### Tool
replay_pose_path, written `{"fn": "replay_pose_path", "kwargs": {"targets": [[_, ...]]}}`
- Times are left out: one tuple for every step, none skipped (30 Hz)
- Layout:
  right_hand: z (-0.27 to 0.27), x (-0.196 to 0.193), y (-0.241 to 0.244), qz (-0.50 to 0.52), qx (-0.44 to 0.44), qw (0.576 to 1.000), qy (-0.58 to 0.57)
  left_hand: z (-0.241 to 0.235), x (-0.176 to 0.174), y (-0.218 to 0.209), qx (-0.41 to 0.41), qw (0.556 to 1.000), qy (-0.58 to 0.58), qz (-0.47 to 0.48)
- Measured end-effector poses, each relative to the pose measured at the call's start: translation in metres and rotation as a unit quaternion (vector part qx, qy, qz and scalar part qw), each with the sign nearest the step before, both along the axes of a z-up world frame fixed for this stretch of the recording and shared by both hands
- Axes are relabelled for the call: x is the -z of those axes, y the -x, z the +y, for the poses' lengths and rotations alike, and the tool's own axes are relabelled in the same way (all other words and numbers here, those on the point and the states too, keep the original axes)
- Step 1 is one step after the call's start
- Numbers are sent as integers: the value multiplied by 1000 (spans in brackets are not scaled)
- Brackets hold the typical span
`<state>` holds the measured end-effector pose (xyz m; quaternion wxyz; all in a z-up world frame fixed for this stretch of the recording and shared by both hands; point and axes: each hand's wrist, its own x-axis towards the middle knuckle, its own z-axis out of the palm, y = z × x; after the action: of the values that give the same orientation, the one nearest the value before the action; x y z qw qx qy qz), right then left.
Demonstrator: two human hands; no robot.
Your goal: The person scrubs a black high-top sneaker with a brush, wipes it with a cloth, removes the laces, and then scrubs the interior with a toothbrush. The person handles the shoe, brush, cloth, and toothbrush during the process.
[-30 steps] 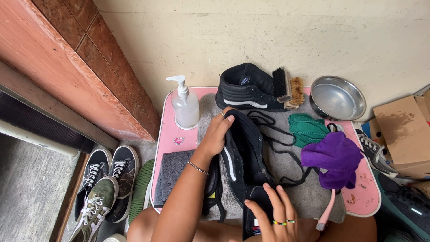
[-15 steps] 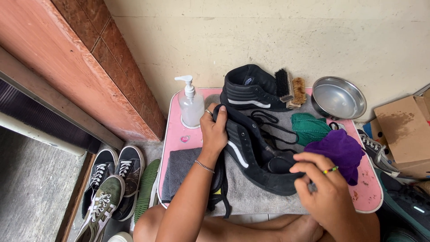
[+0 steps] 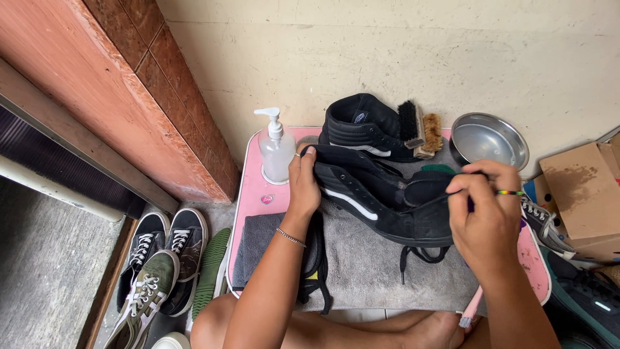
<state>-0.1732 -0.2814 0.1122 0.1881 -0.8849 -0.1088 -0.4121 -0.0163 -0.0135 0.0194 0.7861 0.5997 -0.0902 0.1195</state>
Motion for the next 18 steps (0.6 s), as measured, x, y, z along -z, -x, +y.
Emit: {"fn": "replay_pose_path", "kwargs": {"targets": [[0,-1,-5,-1,0,1000,1,1,3,-2,0,1000,1,-1],[0,-1,-10,-49,19,998,-17,2,5,-4,49,999,-7,-20],[-1,-2,-15,-97,39,994,-34,4,7,-7,99,994,-15,-40],[3,-8,-20,-97,40,994,-34,3,10,-6,100,994,-16,-40],[6,-13,-25,-128,39,990,-46,2,13,-4,160,985,-18,-62],[9,-20,-31,-161,39,985,-57,1,14,-5,219,972,-20,-84],[10,-27,-38,-162,40,984,-56,2,9,-1,220,972,-20,-86],[10,-33,-44,-178,26,981,-68,4,4,2,294,951,0,-90],[12,-38,-51,-193,11,978,-81,7,-1,6,367,925,19,-94],[13,-39,-53,-194,11,978,-81,8,-1,8,367,925,19,-94],[14,-39,-56,-176,13,972,-152,10,-1,10,431,899,54,-57],[16,-39,-58,-155,14,962,-222,12,1,13,490,867,90,-19],[18,-40,-62,-154,12,963,-221,11,-6,17,488,868,92,-19],[20,-40,-64,-166,-36,957,-236,10,-13,21,542,834,106,-16],[21,-41,-67,-177,-84,948,-251,8,-20,25,593,796,120,-14],[29,-42,-64,-176,-83,948,-250,6,-20,22,593,796,120,-14],[38,-43,-62,-153,-96,939,-293,5,-21,19,518,849,95,-49],[46,-43,-58,-127,-108,927,-336,3,-20,19,436,894,70,-81]]}}
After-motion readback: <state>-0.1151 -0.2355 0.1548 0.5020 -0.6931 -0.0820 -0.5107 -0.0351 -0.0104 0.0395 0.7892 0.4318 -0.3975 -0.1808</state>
